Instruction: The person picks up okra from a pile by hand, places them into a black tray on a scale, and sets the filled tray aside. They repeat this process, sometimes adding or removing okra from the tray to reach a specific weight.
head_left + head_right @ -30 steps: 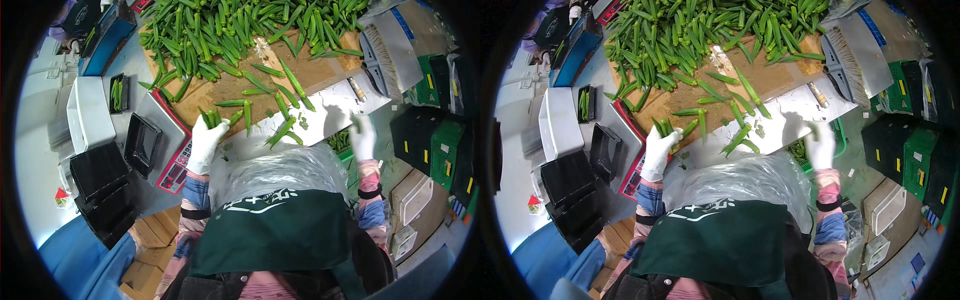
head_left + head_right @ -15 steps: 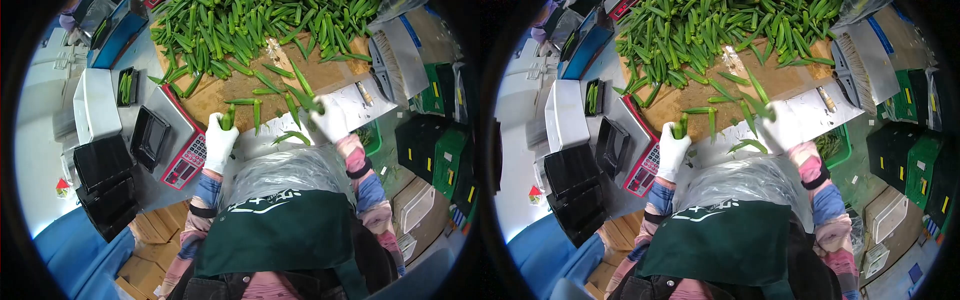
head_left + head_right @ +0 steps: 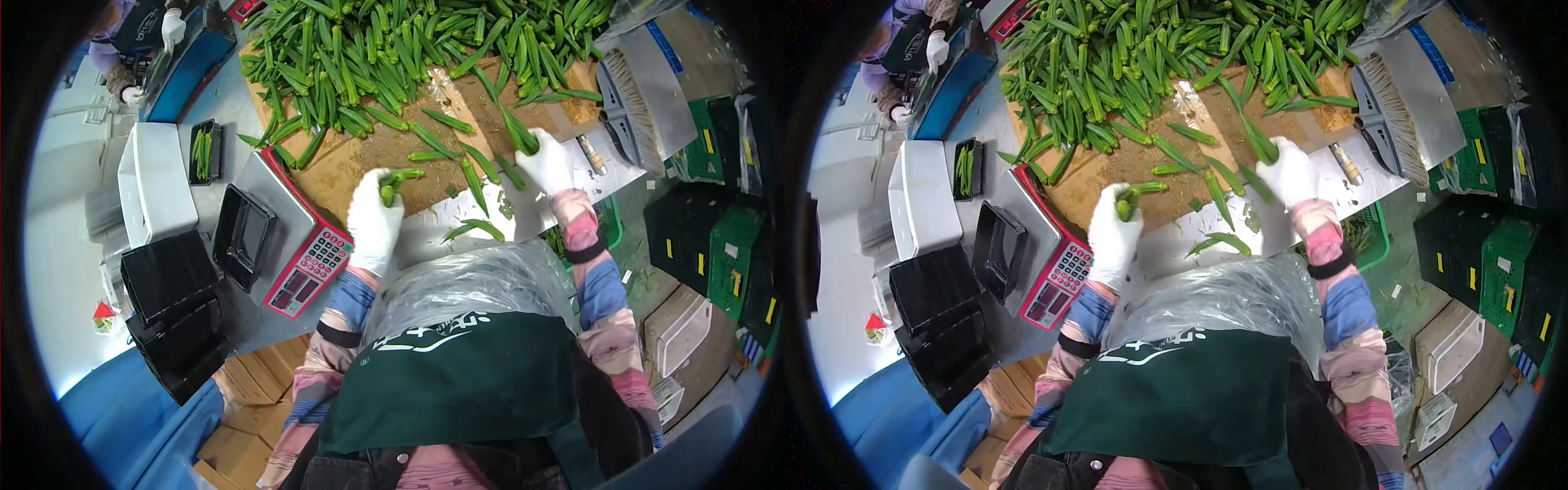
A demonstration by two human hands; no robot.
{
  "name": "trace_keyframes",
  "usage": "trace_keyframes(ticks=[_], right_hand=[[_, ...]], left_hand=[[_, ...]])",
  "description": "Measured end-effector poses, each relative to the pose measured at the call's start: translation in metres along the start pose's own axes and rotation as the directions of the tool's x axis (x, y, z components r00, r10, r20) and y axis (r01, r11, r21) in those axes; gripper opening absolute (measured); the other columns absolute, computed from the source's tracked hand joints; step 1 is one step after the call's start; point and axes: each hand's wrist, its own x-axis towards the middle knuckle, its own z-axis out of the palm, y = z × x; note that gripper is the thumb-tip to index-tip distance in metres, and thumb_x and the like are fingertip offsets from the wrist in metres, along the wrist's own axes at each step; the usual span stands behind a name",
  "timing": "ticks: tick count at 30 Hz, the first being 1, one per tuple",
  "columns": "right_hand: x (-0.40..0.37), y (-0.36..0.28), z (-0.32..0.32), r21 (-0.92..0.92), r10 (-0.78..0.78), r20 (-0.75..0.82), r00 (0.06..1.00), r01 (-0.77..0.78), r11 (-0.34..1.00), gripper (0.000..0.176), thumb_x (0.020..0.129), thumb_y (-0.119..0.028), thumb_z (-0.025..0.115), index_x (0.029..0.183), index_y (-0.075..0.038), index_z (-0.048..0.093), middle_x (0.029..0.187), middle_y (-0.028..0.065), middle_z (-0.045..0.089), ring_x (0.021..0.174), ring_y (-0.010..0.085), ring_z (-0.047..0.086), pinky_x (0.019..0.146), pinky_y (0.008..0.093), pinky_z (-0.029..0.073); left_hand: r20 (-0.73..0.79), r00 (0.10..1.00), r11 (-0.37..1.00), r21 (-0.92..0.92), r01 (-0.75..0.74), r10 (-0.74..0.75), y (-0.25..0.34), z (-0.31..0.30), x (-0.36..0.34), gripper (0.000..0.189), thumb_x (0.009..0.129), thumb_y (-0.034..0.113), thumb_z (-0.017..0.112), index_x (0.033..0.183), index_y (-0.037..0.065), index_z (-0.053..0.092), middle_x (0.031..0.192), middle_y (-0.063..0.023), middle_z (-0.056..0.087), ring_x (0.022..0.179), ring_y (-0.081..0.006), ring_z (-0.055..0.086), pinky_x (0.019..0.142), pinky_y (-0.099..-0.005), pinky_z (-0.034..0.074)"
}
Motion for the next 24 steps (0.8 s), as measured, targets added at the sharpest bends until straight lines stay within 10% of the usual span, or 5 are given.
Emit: trace_keyframes(ticks=[6, 9, 17, 24], right_hand=[[-0.026, 0.017, 0.056, -0.326, -0.16, -0.051, 0.986, 0.135, 0.935, 0.047, 0.074, -0.021, 0.076, 0.115, -0.002, 0.061, 0.103, 0.0198, 0.067, 0.1, 0.0352, 0.066, 0.089, 0.0424, 0.053], [-0.023, 0.013, 0.048, -0.192, -0.043, -0.006, 0.999, 0.041, 0.981, 0.044, 0.074, -0.02, 0.075, 0.113, -0.003, 0.061, 0.106, 0.0198, 0.067, 0.1, 0.0355, 0.066, 0.087, 0.0423, 0.053], [-0.015, -0.023, 0.057, -0.154, -0.154, 0.018, 0.988, 0.155, 0.976, 0.05, 0.076, -0.021, 0.073, 0.122, -0.007, 0.06, 0.113, 0.0192, 0.065, 0.106, 0.0339, 0.064, 0.091, 0.0424, 0.052], [-0.004, -0.036, 0.06, -0.398, -0.161, 0.109, 0.981, 0.191, 0.897, 0.046, 0.075, -0.024, 0.076, 0.114, -0.007, 0.06, 0.101, 0.0149, 0.066, 0.097, 0.0303, 0.068, 0.082, 0.0431, 0.054]], left_hand=[[0.029, 0.943, 0.935, 0.126, -0.331, 0.33, -0.029, 0.024, 0.035, 0.03, 0.072, 0.002, 0.068, 0.101, 0.012, 0.066, 0.095, -0.01, 0.068, 0.092, -0.0344, 0.063, 0.081, -0.0431, 0.051], [0.215, 0.924, 0.904, 0.226, -0.363, 0.317, -0.026, 0.016, 0.039, 0.027, 0.074, 0.002, 0.068, 0.098, 0.013, 0.065, 0.09, -0.0109, 0.067, 0.088, -0.035, 0.063, 0.077, -0.0446, 0.051], [-0.014, 0.879, 0.879, 0.027, -0.476, 0.477, 0.017, 0.024, 0.084, 0.034, 0.074, 0.004, 0.07, 0.106, 0.014, 0.066, 0.093, -0.0115, 0.067, 0.089, -0.0352, 0.063, 0.079, -0.0436, 0.051], [0.28, 0.718, 0.722, 0.111, -0.683, 0.637, 0.015, 0.071, 0.121, 0.043, 0.072, 0.002, 0.069, 0.114, 0.014, 0.065, 0.098, -0.0133, 0.067, 0.094, -0.0346, 0.063, 0.084, -0.0445, 0.049]])
